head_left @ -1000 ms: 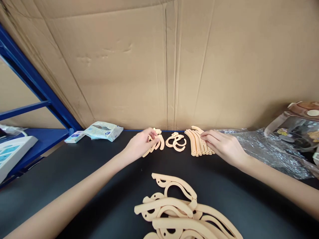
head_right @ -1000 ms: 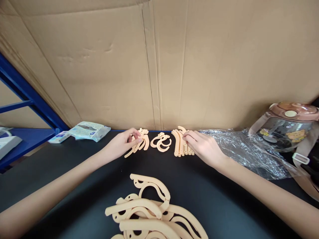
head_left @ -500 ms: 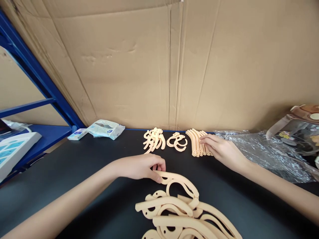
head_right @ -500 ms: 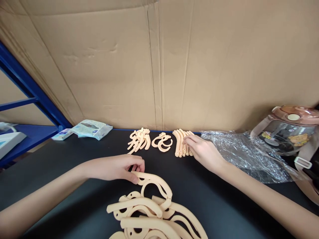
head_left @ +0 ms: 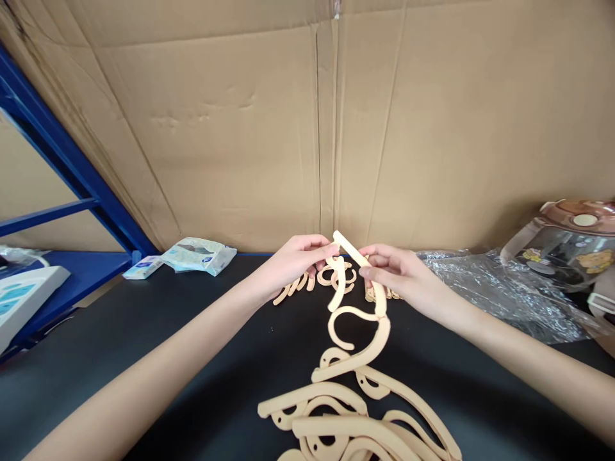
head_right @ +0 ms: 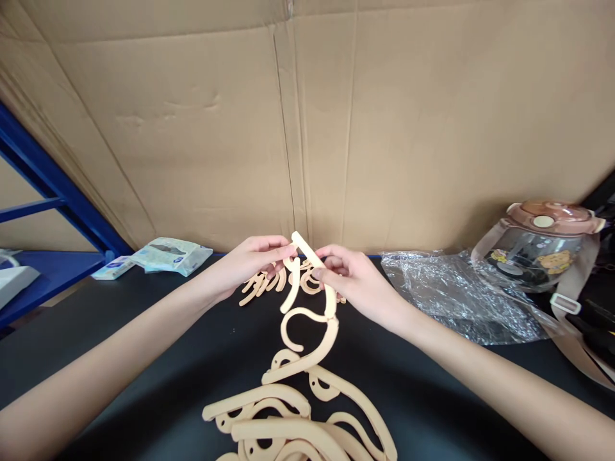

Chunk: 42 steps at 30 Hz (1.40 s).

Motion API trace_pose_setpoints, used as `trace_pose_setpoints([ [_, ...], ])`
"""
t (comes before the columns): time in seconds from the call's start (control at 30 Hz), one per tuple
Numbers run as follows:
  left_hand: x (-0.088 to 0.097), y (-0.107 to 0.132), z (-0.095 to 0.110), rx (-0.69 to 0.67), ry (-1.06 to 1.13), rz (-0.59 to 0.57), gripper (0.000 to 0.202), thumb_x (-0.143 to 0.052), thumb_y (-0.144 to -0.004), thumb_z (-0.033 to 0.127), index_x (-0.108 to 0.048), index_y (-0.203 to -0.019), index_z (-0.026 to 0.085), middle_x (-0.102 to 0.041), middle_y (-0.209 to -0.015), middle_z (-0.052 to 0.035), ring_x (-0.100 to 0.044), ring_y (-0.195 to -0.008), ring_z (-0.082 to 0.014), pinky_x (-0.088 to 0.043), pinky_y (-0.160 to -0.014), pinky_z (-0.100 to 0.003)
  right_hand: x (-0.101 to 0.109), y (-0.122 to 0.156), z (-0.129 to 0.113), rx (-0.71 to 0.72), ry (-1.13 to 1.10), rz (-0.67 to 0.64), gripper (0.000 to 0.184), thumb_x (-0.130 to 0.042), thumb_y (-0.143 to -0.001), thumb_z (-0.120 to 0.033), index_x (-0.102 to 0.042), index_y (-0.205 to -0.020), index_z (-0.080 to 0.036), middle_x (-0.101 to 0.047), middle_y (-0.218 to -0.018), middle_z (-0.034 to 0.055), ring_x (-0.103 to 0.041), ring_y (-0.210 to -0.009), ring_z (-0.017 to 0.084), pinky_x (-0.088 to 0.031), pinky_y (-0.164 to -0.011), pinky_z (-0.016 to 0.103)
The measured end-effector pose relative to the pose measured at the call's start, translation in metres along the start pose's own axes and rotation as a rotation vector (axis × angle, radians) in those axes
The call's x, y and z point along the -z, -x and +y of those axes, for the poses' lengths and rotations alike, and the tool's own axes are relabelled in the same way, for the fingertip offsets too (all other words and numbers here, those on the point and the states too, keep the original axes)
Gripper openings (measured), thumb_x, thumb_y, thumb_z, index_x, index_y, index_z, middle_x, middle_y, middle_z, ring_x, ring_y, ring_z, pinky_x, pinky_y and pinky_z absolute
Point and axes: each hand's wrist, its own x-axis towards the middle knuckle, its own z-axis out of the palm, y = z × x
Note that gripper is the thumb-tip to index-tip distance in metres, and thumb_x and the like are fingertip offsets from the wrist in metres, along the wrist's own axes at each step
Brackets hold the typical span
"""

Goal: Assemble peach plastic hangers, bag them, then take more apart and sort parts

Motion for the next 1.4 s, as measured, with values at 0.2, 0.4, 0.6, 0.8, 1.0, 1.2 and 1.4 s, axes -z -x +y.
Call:
trace_pose_setpoints([
  [0.2,-0.012,-0.001,0.005,-0.048,0.073,0.086,0.033,-0.048,-0.091,0.042,-0.055,-0.072,0.017,-0.039,-0.058,0.0045,-0.031,-0.049,-0.008,-0.023,-0.046,-0.02,0.015,-0.003,-0.01,0.213,0.991,0.333,0.026,-0.042,-0.095,-0.038,-0.062,-0.105,-0.024,-0.059,-0.056,-0.0027,-0.047,-0.044,0.014,-0.026,-0.044,0.025],
  [0.4,-0.028,0.001,0.006,-0.049,0.106,0.088,0.033,-0.043,-0.093,0.039,-0.051,-0.07,0.017,-0.035,-0.053,0.006,-0.03,-0.046,-0.008,-0.024,-0.045,-0.021,0.003,-0.008,-0.007,0.36,1.433,0.366,0.033,-0.032,-0.101,-0.035,-0.062,-0.098,-0.021,-0.066,-0.074,0.0029,-0.048,-0.041,0.012,-0.015,-0.04,0.025],
  [0.6,-0.034,0.006,0.005,-0.084,0.099,0.1,0.036,-0.043,-0.095,0.042,-0.049,-0.068,0.017,-0.035,-0.058,0.0056,-0.03,-0.048,-0.0078,-0.024,-0.046,-0.022,0.005,-0.012,-0.004,0.532,1.55,0.306,0.033,-0.035,-0.086,0.0,-0.061,-0.101,-0.015,-0.062,-0.066,0.0014,-0.054,-0.049,0.013,-0.018,-0.041,0.026],
  [0.8,-0.041,0.013,-0.002,-0.157,-0.152,0.209,0.036,-0.032,-0.1,0.041,-0.049,-0.076,0.019,-0.04,-0.065,0.0033,-0.039,-0.058,-0.0114,-0.032,-0.053,-0.023,0.01,-0.012,0.002,0.553,1.497,0.17,0.033,-0.033,-0.082,0.001,-0.059,-0.095,-0.014,-0.059,-0.062,0.0024,-0.051,-0.047,0.014,-0.018,-0.042,0.027],
  [1.0,-0.035,0.012,0.006,-0.182,-0.381,0.206,0.035,-0.03,-0.101,0.035,-0.05,-0.077,0.019,-0.046,-0.064,0.0029,-0.042,-0.058,-0.0127,-0.031,-0.055,-0.025,0.01,-0.02,-0.002,0.216,1.002,0.166,0.015,-0.04,-0.085,-0.013,-0.054,-0.081,-0.018,-0.047,-0.046,-0.002,-0.038,-0.037,0.014,-0.016,-0.044,0.028],
  [1.2,0.016,0.002,0.004,0.079,-0.356,0.195,0.032,-0.052,-0.09,0.042,-0.065,-0.073,0.018,-0.052,-0.058,0.0029,-0.043,-0.052,-0.0122,-0.03,-0.051,-0.025,0.052,-0.028,-0.007,-0.005,0.546,0.238,0.03,-0.028,-0.098,-0.031,-0.053,-0.084,-0.019,-0.055,-0.05,-0.0029,-0.05,-0.036,0.012,-0.042,-0.048,0.026],
  [1.4,0.056,-0.022,-0.048,0.19,-0.293,0.411,0.026,-0.064,-0.085,0.038,-0.069,-0.076,0.015,-0.067,-0.079,-0.0021,-0.06,-0.085,-0.0203,-0.042,-0.073,-0.028,0.067,-0.025,-0.014,-0.147,-0.092,0.349,0.018,-0.046,-0.092,-0.029,-0.061,-0.087,-0.02,-0.051,-0.049,-0.0035,-0.046,-0.035,0.011,-0.035,-0.037,0.024],
])
